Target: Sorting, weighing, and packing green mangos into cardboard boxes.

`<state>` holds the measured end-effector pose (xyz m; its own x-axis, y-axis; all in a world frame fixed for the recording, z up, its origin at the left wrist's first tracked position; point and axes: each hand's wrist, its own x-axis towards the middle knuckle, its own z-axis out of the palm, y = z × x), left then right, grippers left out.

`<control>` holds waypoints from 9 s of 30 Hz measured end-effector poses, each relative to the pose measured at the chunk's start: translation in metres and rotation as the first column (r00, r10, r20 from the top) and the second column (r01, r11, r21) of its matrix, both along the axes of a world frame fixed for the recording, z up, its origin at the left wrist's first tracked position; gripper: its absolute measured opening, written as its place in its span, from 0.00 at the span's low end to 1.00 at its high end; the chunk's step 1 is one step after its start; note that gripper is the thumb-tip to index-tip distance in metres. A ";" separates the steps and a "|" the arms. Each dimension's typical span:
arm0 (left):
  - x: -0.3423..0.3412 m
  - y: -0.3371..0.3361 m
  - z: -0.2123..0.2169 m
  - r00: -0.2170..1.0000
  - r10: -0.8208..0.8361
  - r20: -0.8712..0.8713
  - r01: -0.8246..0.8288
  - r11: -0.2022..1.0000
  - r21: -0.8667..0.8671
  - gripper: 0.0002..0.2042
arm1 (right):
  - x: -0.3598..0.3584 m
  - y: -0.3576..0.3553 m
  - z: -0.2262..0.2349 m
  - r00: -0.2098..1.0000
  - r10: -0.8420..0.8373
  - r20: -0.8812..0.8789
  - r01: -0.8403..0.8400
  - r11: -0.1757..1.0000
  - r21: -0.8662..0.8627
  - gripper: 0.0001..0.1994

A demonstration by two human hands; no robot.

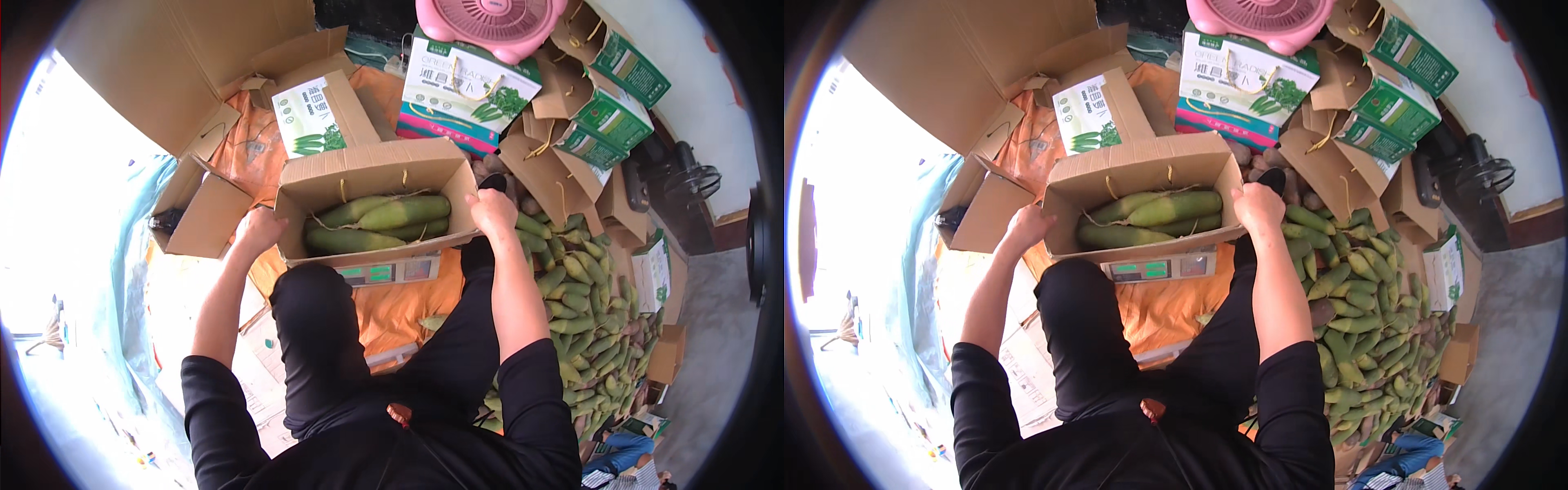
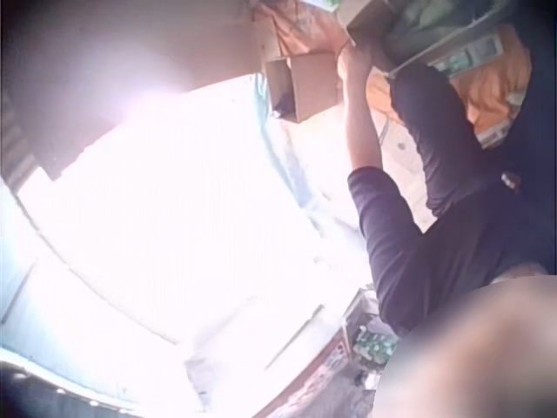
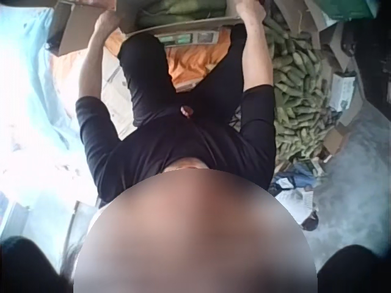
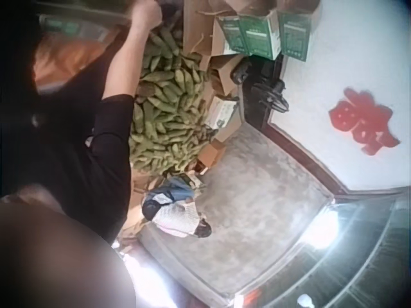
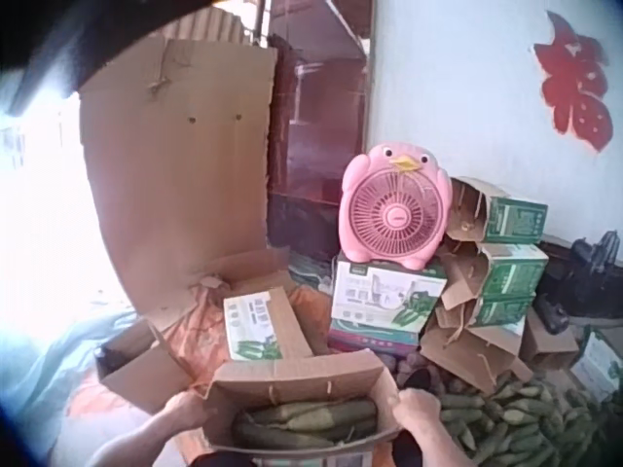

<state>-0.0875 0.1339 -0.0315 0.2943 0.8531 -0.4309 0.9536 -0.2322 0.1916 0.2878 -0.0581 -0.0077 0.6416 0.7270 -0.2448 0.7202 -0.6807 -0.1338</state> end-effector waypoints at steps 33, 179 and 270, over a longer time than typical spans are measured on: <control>-0.486 -0.403 -0.011 0.608 0.791 -0.075 -0.740 0.598 0.307 0.13 | -0.481 0.024 -0.077 0.392 0.852 -0.346 -0.879 0.458 0.132 0.12; 0.033 -0.107 0.061 0.714 -0.435 0.549 0.333 0.900 0.280 0.07 | -0.003 -0.068 0.244 0.951 0.198 0.236 -0.303 0.470 0.829 0.07; 0.016 0.044 -0.028 0.991 -0.137 -0.005 0.121 0.854 0.507 0.12 | -0.109 -0.052 -0.040 0.951 0.261 0.163 -0.306 0.753 0.582 0.08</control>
<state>-0.0711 0.1781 -0.0595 0.4226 0.9044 0.0593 0.9040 -0.4253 0.0428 0.1789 -0.1103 -0.0476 0.3805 0.8630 0.3322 0.8899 -0.2440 -0.3855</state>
